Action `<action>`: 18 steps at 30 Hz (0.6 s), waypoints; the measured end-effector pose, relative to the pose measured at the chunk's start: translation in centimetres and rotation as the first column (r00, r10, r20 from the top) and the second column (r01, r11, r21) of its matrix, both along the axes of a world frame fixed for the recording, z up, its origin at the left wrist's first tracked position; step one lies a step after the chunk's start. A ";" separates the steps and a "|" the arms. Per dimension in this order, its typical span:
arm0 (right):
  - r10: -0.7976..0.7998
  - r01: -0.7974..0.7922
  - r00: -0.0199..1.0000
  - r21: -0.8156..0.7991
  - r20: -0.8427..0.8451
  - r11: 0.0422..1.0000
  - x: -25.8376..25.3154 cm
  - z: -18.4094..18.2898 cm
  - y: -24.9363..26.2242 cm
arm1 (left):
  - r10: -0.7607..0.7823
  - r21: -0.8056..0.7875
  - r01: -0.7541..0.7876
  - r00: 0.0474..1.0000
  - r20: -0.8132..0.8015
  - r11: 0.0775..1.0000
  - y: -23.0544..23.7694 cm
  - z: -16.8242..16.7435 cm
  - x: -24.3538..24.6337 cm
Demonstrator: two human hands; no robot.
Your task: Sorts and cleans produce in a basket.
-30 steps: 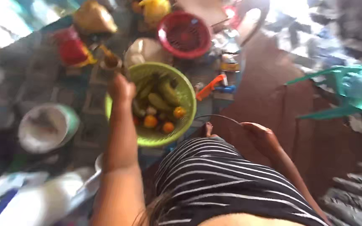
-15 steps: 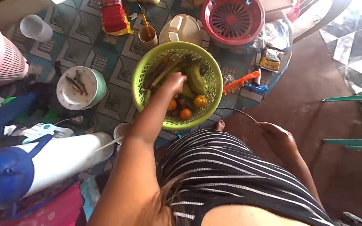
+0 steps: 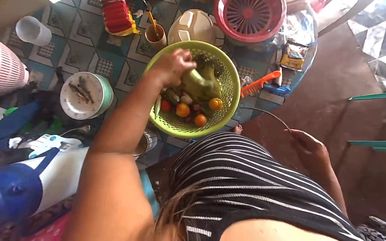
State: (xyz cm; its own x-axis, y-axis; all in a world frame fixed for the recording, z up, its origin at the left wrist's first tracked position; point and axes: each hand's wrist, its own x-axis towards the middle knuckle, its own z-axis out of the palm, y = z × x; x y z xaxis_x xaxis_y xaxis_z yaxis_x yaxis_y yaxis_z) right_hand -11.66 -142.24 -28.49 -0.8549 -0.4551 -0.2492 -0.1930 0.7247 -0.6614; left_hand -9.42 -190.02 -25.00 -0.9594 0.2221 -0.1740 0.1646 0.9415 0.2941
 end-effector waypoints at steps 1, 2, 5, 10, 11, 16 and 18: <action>-0.011 0.011 1.000 -0.008 0.021 1.000 -0.2 0.2 -0.2 | 0.005 0.025 -0.004 0.999 -0.035 1.000 0.1 1.4 -0.4; -0.020 0.020 0.999 -0.027 0.030 0.999 -0.5 0.3 -0.5 | -0.014 0.038 0.017 0.996 -0.083 0.999 0.3 2.2 -1.0; -0.029 0.033 0.999 -0.145 0.030 0.989 -1.5 0.5 -2.1 | -0.084 0.027 0.090 0.984 -0.158 0.996 2.3 1.3 -4.1; -0.033 0.053 0.998 -0.410 0.056 0.911 -2.0 0.3 -4.6 | -0.063 -0.016 0.065 0.991 0.116 0.998 6.5 -4.2 -7.8; -0.030 0.057 0.997 -0.429 0.070 0.901 -1.9 0.2 -4.7 | -0.045 0.030 0.042 0.991 0.122 0.999 6.2 -4.5 -7.8; -0.099 0.157 0.981 -0.386 0.165 0.909 -0.6 -1.0 -3.2 | 0.409 0.306 -0.408 0.910 0.066 0.860 1.5 -3.6 -4.0; -0.127 0.187 0.974 -0.346 0.187 0.919 -0.2 -1.3 -3.0 | 0.518 0.126 -0.572 0.801 0.301 0.810 0.8 -4.3 -2.4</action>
